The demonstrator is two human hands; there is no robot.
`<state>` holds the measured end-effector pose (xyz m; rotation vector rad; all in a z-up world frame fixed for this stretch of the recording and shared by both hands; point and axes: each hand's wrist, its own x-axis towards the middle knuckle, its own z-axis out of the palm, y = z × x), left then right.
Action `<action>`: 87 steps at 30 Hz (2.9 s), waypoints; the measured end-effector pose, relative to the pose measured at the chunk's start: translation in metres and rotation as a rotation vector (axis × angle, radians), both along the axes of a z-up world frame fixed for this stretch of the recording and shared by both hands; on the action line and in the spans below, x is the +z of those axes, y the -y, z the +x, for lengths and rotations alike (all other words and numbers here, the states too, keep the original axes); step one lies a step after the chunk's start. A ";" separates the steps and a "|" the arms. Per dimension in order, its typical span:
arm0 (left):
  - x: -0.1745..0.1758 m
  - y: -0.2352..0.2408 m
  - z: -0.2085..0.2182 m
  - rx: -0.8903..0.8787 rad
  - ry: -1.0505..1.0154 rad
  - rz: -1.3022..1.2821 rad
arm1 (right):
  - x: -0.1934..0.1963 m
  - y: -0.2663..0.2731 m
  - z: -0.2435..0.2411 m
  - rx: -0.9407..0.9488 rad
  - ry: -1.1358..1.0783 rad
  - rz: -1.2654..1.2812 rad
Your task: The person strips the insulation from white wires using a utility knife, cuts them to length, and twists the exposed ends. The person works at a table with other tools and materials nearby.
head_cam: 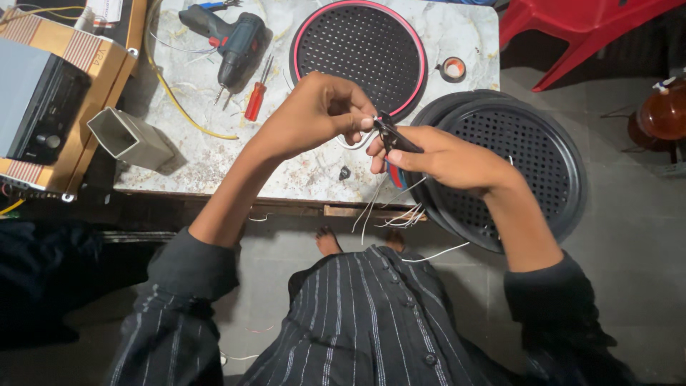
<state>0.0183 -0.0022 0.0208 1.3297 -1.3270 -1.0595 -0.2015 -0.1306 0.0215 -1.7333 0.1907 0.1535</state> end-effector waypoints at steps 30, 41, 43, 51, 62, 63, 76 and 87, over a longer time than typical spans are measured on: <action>-0.035 -0.039 0.066 0.453 -0.078 -0.199 | -0.151 0.003 0.081 -0.464 0.056 -0.649; -0.025 -0.087 0.053 0.938 0.127 -0.437 | -0.244 -0.105 0.159 -0.411 0.177 -1.184; -0.016 -0.100 0.049 0.968 -0.003 -0.411 | -0.228 -0.112 0.162 -0.493 0.284 -1.165; -0.041 -0.102 0.039 0.971 -0.389 -0.397 | -0.125 -0.156 0.130 -0.123 0.230 0.453; -0.166 -0.098 0.139 1.147 -0.441 -0.302 | -0.140 -0.104 -0.007 -0.511 0.265 -0.210; -0.180 -0.096 0.135 1.166 -0.515 -0.235 | -0.146 -0.101 -0.012 -0.540 0.244 -0.265; -0.250 -0.121 0.126 1.291 -0.457 -0.076 | -0.229 -0.069 0.006 -0.811 0.220 -0.558; -0.326 -0.154 0.111 1.414 -0.397 -0.018 | -0.198 -0.069 -0.045 -0.960 0.055 -0.316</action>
